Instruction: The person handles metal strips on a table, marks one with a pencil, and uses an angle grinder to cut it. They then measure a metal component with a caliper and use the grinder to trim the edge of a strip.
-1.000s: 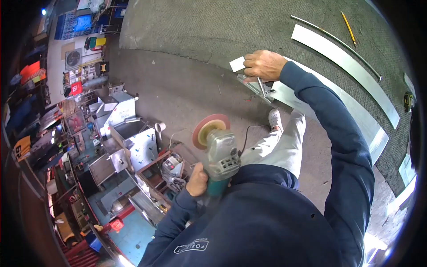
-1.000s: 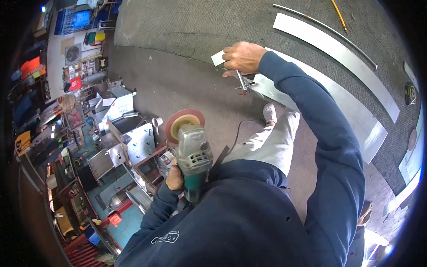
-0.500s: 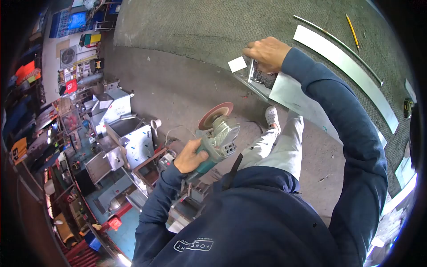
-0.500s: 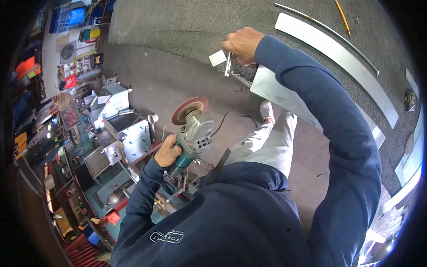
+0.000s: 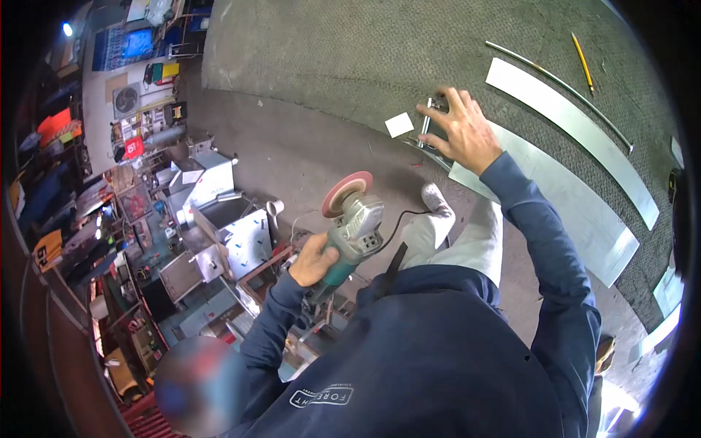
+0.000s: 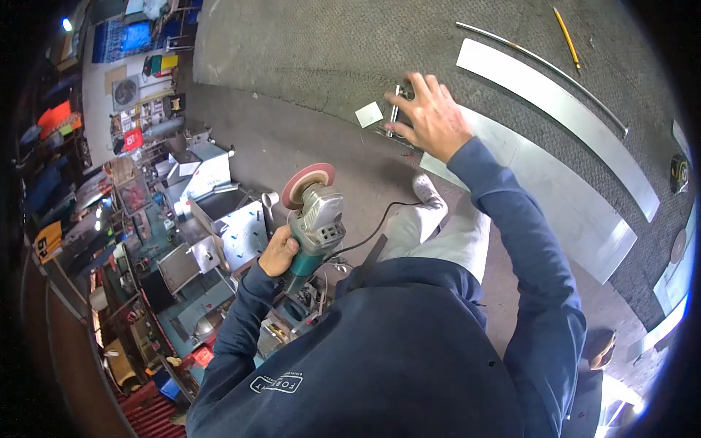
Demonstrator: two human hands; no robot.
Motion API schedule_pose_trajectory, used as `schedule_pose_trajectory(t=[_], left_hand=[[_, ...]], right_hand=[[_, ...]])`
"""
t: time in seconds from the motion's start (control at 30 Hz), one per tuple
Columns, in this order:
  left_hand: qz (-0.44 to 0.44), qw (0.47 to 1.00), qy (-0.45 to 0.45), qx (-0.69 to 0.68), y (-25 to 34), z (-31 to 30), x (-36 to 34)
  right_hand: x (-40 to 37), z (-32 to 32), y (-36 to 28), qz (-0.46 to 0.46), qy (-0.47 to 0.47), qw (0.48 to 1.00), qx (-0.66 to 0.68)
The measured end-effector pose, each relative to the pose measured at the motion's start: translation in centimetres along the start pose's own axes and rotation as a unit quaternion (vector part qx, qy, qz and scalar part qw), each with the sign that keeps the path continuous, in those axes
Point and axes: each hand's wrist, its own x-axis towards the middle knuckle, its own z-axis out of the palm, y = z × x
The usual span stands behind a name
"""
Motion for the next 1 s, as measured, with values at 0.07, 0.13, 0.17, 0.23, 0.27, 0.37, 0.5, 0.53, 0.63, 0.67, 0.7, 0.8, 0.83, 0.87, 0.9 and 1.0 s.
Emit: schedule_pose_trajectory(t=[0.07,0.13,0.17,0.23,0.27,0.37,0.5,0.53,0.63,0.67,0.7,0.8,0.83,0.87,0.9,1.0], left_hand=[[-0.007,1.000,-0.017,0.002,0.0,-1.2,0.4],[-0.016,0.999,-0.035,0.008,-0.4,-2.7,0.7],[-0.006,0.999,-0.039,0.025,-0.7,-3.6,1.2],[-0.008,0.998,-0.058,0.020,0.1,-5.1,2.0],[-0.002,0.997,-0.073,0.026,0.2,-5.9,2.6],[0.050,0.985,-0.131,0.101,-0.1,-8.9,5.2],[0.102,0.948,-0.208,0.217,0.0,-11.7,9.7],[0.112,0.942,-0.222,0.223,0.5,-11.8,11.1],[0.168,0.901,-0.252,0.310,2.2,-11.3,13.3],[0.170,0.894,-0.263,0.322,2.4,-11.0,13.9],[0.176,0.886,-0.272,0.332,2.7,-10.8,14.5],[0.170,0.863,-0.294,0.373,3.6,-9.8,15.9],[0.175,0.859,-0.299,0.376,3.8,-9.3,16.3],[0.180,0.855,-0.304,0.378,3.9,-9.0,16.8],[0.165,0.849,-0.308,0.395,3.6,-8.9,17.3],[0.188,0.832,-0.307,0.421,3.1,-8.9,17.9]], right_hand=[[-0.4,-0.5,-0.5,-0.023,0.011,0.999,-0.030],[-0.7,-0.4,-0.4,-0.003,-0.003,1.000,-0.010],[-0.8,-0.1,-0.2,-0.016,-0.012,1.000,-0.008],[-0.8,0.2,-0.6,-0.012,-0.015,1.000,0.008],[-1.1,0.5,-0.6,0.001,-0.010,1.000,-0.001],[-1.6,1.5,-0.4,-0.026,0.007,0.999,-0.035],[-2.9,1.7,-2.0,0.004,0.062,0.998,-0.004],[-2.9,1.8,-1.8,0.017,0.070,0.997,-0.017],[-3.0,2.8,-1.6,0.017,0.085,0.996,0.013],[-3.0,3.0,-1.3,0.029,0.098,0.995,0.011],[-3.1,3.3,-1.1,0.012,0.090,0.995,-0.033],[-3.6,3.2,-1.3,0.026,0.065,0.996,-0.062],[-3.7,3.3,-1.4,0.026,0.066,0.995,-0.067],[-3.9,3.5,-1.5,0.025,0.068,0.995,-0.072],[-4.0,3.7,-1.6,0.033,0.075,0.994,-0.067],[-3.6,4.2,-1.4,0.030,0.088,0.994,-0.065]])
